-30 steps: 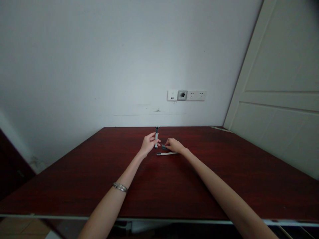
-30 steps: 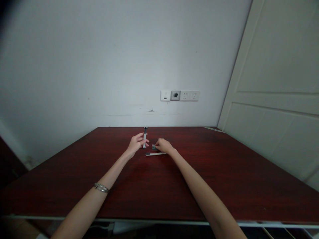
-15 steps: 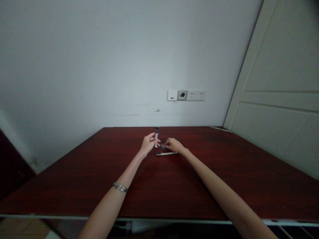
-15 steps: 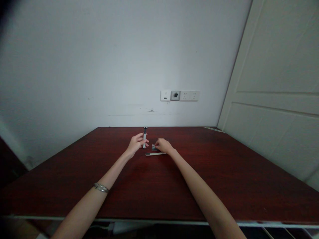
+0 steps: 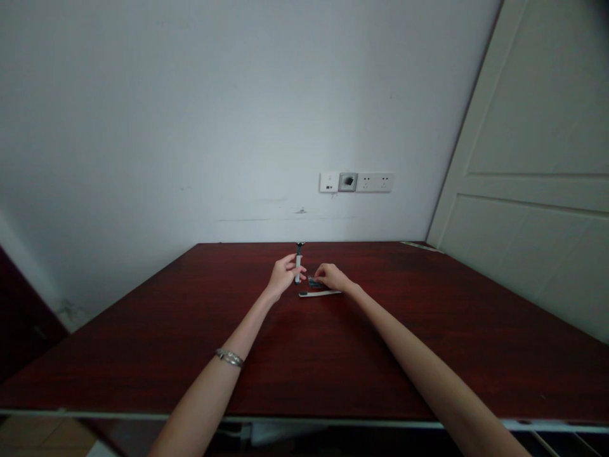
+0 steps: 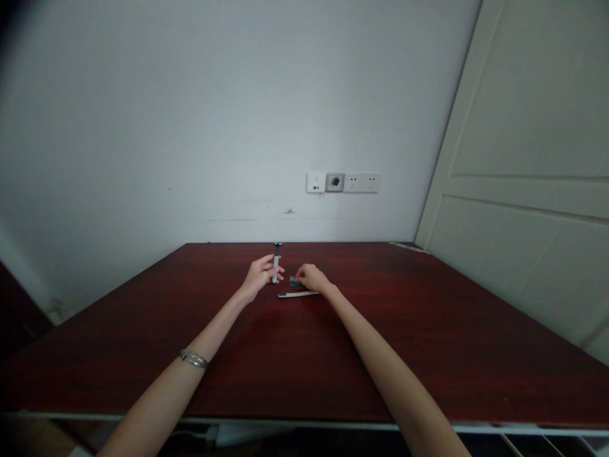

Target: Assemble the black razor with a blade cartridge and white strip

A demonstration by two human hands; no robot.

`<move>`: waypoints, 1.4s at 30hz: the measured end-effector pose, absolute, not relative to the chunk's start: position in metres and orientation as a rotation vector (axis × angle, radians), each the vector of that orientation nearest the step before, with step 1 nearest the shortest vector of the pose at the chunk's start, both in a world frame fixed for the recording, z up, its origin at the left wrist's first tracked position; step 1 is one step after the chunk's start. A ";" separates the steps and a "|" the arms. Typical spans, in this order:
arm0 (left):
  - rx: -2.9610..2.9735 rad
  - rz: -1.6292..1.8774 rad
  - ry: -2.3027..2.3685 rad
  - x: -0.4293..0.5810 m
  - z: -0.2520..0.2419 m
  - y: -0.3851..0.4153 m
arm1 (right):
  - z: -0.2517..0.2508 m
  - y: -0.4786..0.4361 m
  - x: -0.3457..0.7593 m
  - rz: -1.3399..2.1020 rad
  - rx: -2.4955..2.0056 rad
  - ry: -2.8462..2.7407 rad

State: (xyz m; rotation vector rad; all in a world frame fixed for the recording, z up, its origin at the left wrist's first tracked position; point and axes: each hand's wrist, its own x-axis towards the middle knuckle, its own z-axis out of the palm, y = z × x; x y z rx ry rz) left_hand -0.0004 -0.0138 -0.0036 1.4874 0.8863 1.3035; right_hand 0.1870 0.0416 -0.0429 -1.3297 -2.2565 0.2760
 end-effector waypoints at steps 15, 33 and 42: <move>1.456 1.285 0.908 0.000 -0.003 -0.014 | -0.013 0.032 0.195 0.616 -1.113 -1.993; 1.429 1.391 0.845 0.006 -0.004 -0.018 | 0.020 -0.002 0.187 1.266 -0.938 -1.574; 1.450 1.412 0.869 0.010 -0.009 -0.017 | 0.019 -0.004 0.182 1.307 -0.932 -1.502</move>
